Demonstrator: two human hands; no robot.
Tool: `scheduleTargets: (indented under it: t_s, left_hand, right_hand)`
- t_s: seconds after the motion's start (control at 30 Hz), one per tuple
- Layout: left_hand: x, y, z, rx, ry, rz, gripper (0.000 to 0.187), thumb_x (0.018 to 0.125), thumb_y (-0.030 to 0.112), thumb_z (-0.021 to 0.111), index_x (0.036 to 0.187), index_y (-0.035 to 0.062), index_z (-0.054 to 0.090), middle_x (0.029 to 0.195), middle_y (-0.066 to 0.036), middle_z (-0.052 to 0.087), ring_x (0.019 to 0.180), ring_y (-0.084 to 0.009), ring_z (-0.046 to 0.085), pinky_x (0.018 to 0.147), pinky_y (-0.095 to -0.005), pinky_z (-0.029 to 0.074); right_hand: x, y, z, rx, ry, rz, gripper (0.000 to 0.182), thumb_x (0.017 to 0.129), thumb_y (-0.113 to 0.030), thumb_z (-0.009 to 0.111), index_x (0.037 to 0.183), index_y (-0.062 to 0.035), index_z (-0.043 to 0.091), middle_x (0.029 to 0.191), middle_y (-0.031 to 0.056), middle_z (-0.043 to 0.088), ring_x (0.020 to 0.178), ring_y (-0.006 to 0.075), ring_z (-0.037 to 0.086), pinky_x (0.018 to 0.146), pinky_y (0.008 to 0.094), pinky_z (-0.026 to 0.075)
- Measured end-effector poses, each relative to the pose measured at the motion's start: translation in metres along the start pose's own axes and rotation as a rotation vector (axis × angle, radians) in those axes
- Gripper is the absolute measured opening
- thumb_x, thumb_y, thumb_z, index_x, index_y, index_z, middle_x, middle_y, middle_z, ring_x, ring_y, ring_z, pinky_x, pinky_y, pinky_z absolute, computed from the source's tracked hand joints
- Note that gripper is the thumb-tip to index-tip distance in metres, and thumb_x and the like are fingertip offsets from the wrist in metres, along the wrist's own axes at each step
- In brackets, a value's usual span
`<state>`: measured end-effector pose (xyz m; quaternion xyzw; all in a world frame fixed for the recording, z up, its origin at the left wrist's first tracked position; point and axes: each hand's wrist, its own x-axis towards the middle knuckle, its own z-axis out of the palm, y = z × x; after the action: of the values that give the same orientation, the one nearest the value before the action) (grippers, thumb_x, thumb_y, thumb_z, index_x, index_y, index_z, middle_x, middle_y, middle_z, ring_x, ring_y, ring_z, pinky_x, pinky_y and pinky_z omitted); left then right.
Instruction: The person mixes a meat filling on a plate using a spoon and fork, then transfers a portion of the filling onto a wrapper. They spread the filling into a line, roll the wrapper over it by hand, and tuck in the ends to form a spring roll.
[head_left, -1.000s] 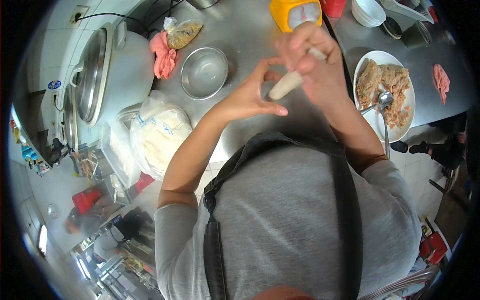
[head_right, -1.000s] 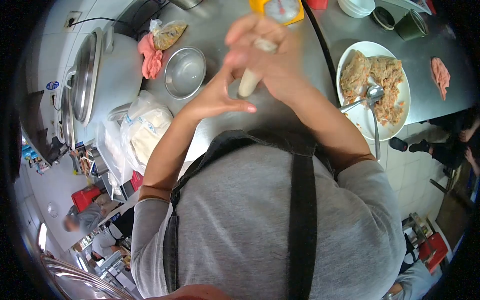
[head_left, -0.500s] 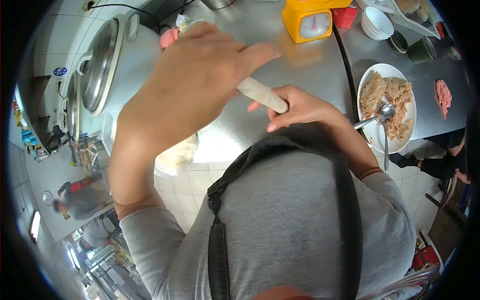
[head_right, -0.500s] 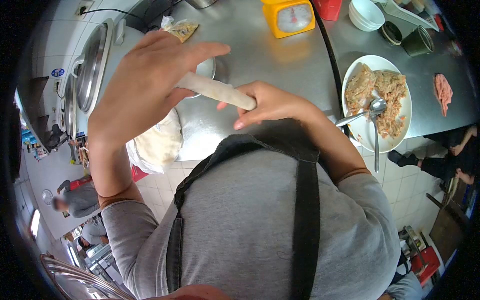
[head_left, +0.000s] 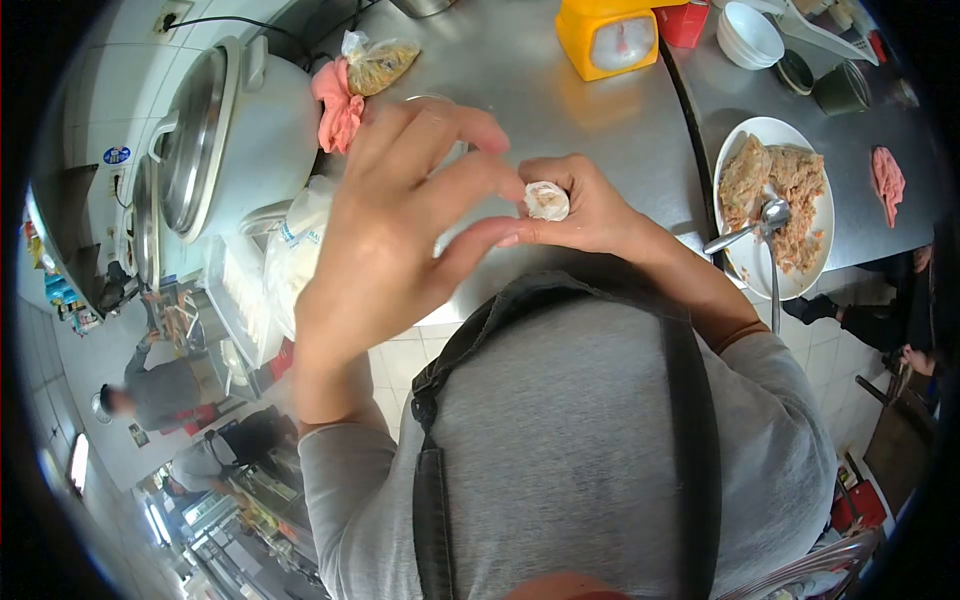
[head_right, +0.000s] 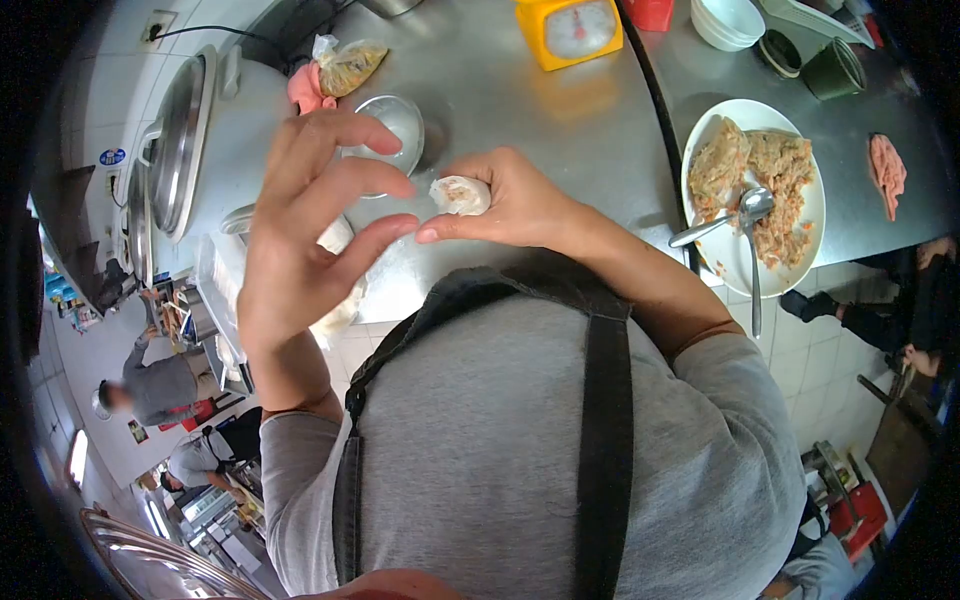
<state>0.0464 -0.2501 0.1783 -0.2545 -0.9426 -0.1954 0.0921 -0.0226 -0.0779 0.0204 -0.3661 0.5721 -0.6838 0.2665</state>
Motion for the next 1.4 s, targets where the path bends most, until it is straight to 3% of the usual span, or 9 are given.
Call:
scheduleTargets:
  t_s: [0.23, 0.5, 0.67, 0.83, 1.03, 1.1, 1.17, 1.3, 1.4]
  left_hand:
    - [-0.001, 0.011, 0.027, 0.071, 0.09, -0.037, 0.029, 0.065, 0.015, 0.086, 0.089, 0.0102, 0.069, 0.115, -0.007, 0.061, 0.11, -0.0313, 0.053, 0.095, -0.0438, 0.041]
    - [-0.007, 0.004, 0.044, -0.015, 0.164, -0.087, 0.02, 0.065, 0.008, 0.08, 0.08, 0.0111, 0.068, 0.113, -0.007, 0.06, 0.113, -0.0307, 0.052, 0.092, -0.0446, 0.038]
    - [-0.013, 0.018, 0.036, -0.077, 0.336, -0.184, 0.019, 0.068, 0.004, 0.077, 0.085, 0.0115, 0.075, 0.113, -0.008, 0.062, 0.114, -0.0303, 0.052, 0.102, -0.0446, 0.039]
    - [-0.029, 0.015, 0.047, 0.125, 0.235, -0.052, 0.027, 0.071, 0.011, 0.073, 0.096, 0.018, 0.08, 0.116, -0.008, 0.06, 0.117, -0.0329, 0.048, 0.106, -0.0473, 0.036]
    - [-0.035, 0.01, 0.068, 0.26, 0.338, -0.061, 0.027, 0.073, 0.018, 0.072, 0.1, 0.0203, 0.078, 0.114, -0.006, 0.061, 0.116, -0.0306, 0.051, 0.108, -0.0534, 0.031]
    - [-0.034, 0.011, 0.067, 0.286, 0.335, -0.067, 0.025, 0.073, 0.018, 0.073, 0.098, 0.0195, 0.078, 0.113, -0.006, 0.061, 0.117, -0.0304, 0.05, 0.109, -0.0532, 0.031]
    - [-0.03, 0.012, 0.063, 0.274, 0.314, -0.094, 0.026, 0.069, 0.012, 0.08, 0.095, 0.018, 0.079, 0.111, -0.006, 0.06, 0.115, -0.0316, 0.047, 0.103, -0.0454, 0.037]
    - [-0.026, 0.014, 0.066, 0.133, 0.372, -0.209, 0.025, 0.065, 0.011, 0.083, 0.087, 0.0142, 0.072, 0.106, -0.006, 0.06, 0.11, -0.0292, 0.051, 0.098, -0.0467, 0.038]
    - [-0.025, 0.012, 0.067, -0.067, 0.43, -0.352, 0.027, 0.061, 0.007, 0.087, 0.083, 0.0126, 0.071, 0.101, -0.007, 0.058, 0.104, -0.0288, 0.05, 0.089, -0.0411, 0.041]
  right_hand:
    - [0.005, 0.006, 0.012, -0.015, 0.152, -0.19, 0.031, 0.074, -0.02, 0.089, 0.085, -0.0029, 0.065, 0.071, 0.0032, 0.06, 0.068, 0.0083, 0.053, 0.06, 0.0284, 0.045]
    - [0.007, 0.002, 0.02, -0.097, 0.202, -0.201, 0.028, 0.074, -0.017, 0.084, 0.082, -0.0019, 0.062, 0.075, 0.01, 0.059, 0.066, 0.0218, 0.054, 0.062, 0.0337, 0.046]
    - [0.005, -0.006, 0.017, -0.083, 0.214, -0.162, 0.029, 0.074, -0.017, 0.084, 0.081, -0.0009, 0.061, 0.071, 0.0099, 0.057, 0.063, 0.0174, 0.051, 0.06, 0.0325, 0.044]
    - [0.007, -0.004, 0.017, 0.018, 0.193, -0.061, 0.028, 0.075, -0.014, 0.082, 0.077, -0.0006, 0.059, 0.066, 0.0096, 0.053, 0.062, 0.0129, 0.046, 0.057, 0.0324, 0.042]
    - [0.008, 0.002, 0.02, 0.007, 0.227, -0.095, 0.022, 0.072, -0.006, 0.077, 0.074, -0.0015, 0.056, 0.068, 0.0127, 0.055, 0.059, 0.0203, 0.044, 0.056, 0.033, 0.042]
    - [0.006, -0.003, 0.02, -0.151, 0.232, -0.139, 0.022, 0.071, -0.008, 0.079, 0.076, -0.0017, 0.059, 0.07, 0.015, 0.059, 0.059, 0.0256, 0.052, 0.058, 0.0341, 0.045]
    - [0.006, -0.01, 0.023, -0.17, 0.231, -0.162, 0.021, 0.072, -0.009, 0.08, 0.077, -0.0017, 0.061, 0.071, 0.0158, 0.06, 0.061, 0.0271, 0.057, 0.058, 0.035, 0.046]
    - [0.008, -0.015, 0.027, -0.198, 0.215, -0.198, 0.021, 0.072, -0.012, 0.082, 0.081, -0.0018, 0.065, 0.073, 0.0175, 0.063, 0.068, 0.0321, 0.067, 0.061, 0.0369, 0.049]
    - [0.007, -0.011, 0.026, -0.186, 0.233, -0.17, 0.021, 0.073, -0.013, 0.082, 0.08, -0.0016, 0.066, 0.074, 0.0174, 0.064, 0.067, 0.033, 0.066, 0.061, 0.0365, 0.049]
